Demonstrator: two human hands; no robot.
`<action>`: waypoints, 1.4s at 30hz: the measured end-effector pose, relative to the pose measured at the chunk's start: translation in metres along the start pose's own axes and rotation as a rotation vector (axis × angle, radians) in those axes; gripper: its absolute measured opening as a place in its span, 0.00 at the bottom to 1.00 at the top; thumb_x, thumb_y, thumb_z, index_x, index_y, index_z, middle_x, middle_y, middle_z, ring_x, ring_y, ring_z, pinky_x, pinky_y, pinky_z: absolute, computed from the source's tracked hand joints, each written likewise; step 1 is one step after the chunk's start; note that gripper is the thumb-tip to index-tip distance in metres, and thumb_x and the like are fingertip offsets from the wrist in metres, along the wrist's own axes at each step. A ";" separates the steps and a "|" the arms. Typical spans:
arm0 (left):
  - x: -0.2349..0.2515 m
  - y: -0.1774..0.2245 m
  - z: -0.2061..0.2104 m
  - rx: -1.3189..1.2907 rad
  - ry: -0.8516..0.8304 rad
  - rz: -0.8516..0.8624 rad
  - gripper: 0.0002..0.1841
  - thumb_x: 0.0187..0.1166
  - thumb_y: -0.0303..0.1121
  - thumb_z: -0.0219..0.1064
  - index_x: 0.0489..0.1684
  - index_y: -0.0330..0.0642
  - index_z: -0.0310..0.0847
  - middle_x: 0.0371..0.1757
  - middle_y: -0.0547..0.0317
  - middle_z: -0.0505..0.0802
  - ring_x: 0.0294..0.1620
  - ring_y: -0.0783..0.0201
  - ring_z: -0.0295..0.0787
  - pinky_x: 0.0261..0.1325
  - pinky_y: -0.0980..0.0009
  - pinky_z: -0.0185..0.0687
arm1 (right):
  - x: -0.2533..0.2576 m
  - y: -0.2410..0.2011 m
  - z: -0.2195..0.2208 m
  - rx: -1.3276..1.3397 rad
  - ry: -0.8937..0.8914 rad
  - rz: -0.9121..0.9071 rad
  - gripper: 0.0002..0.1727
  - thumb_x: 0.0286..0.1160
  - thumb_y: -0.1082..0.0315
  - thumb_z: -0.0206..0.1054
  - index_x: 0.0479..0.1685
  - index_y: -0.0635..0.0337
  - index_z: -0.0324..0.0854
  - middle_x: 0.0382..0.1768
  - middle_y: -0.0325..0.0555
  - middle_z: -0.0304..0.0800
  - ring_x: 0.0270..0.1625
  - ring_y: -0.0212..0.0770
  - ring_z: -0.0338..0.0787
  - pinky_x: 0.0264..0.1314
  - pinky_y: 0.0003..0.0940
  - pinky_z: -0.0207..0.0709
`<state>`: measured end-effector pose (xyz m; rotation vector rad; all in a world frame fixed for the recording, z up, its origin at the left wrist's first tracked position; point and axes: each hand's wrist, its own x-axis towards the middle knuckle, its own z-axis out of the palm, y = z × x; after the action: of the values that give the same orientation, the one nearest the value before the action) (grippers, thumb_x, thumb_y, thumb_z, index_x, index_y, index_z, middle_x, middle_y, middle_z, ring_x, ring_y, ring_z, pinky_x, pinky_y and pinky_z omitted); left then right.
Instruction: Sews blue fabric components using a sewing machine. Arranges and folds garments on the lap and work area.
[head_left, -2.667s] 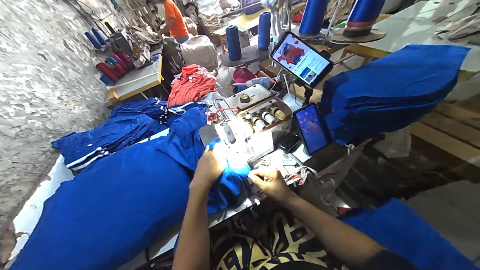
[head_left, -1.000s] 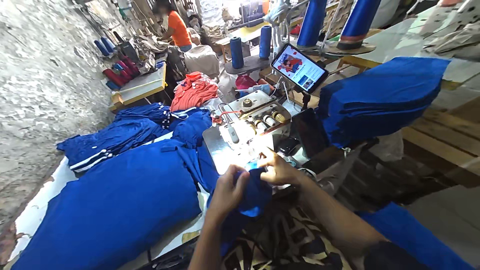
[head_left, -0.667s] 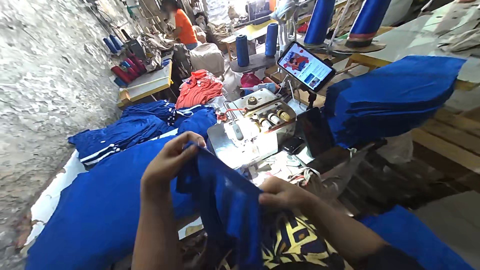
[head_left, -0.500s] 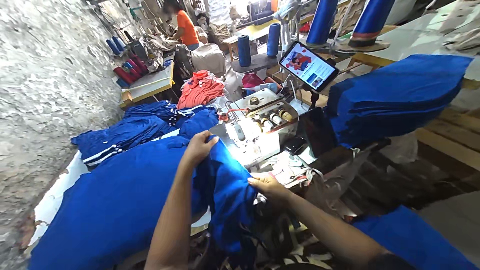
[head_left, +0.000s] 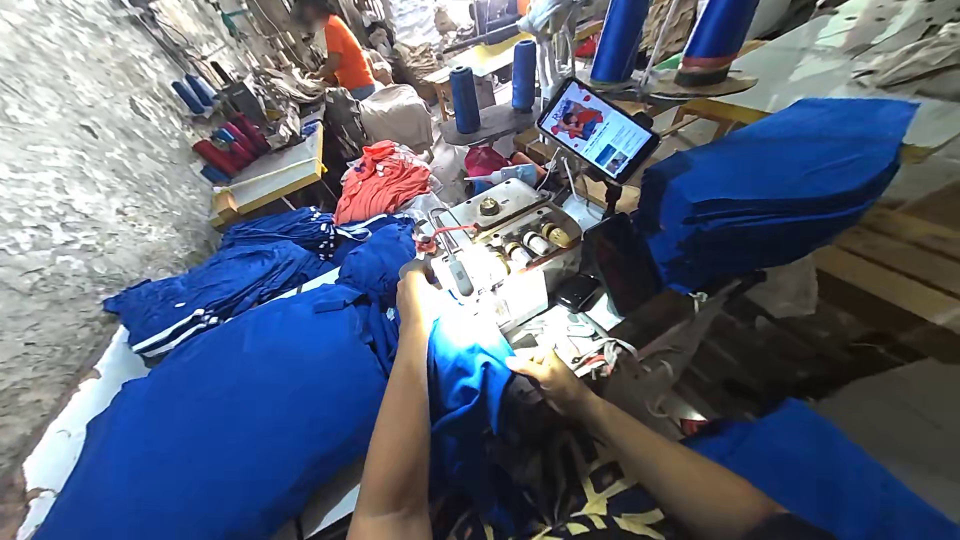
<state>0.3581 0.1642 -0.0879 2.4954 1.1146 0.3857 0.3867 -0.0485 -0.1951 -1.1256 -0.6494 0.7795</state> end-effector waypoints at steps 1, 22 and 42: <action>0.000 -0.003 0.001 0.004 0.019 0.014 0.16 0.74 0.32 0.75 0.55 0.31 0.87 0.52 0.32 0.92 0.58 0.34 0.89 0.63 0.35 0.79 | -0.003 0.000 0.000 -0.016 0.006 -0.014 0.17 0.78 0.72 0.60 0.17 0.49 0.79 0.19 0.22 0.79 0.26 0.18 0.77 0.36 0.20 0.72; -0.130 -0.121 -0.081 -0.068 -0.338 0.052 0.29 0.71 0.39 0.79 0.67 0.29 0.80 0.52 0.30 0.91 0.57 0.35 0.89 0.64 0.32 0.79 | 0.020 -0.019 -0.014 -0.605 -0.216 -0.212 0.20 0.81 0.69 0.60 0.22 0.76 0.80 0.30 0.50 0.81 0.35 0.30 0.75 0.41 0.25 0.68; -0.133 0.007 0.095 0.046 -0.278 0.584 0.12 0.83 0.24 0.60 0.49 0.25 0.89 0.59 0.30 0.89 0.66 0.35 0.86 0.71 0.47 0.79 | 0.012 -0.044 -0.103 -1.440 -0.332 -0.022 0.17 0.87 0.70 0.55 0.55 0.77 0.84 0.58 0.70 0.88 0.69 0.69 0.82 0.76 0.60 0.68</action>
<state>0.3144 0.0380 -0.1822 2.7728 0.2789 0.1537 0.4847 -0.1035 -0.1842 -2.2771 -1.6122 0.3936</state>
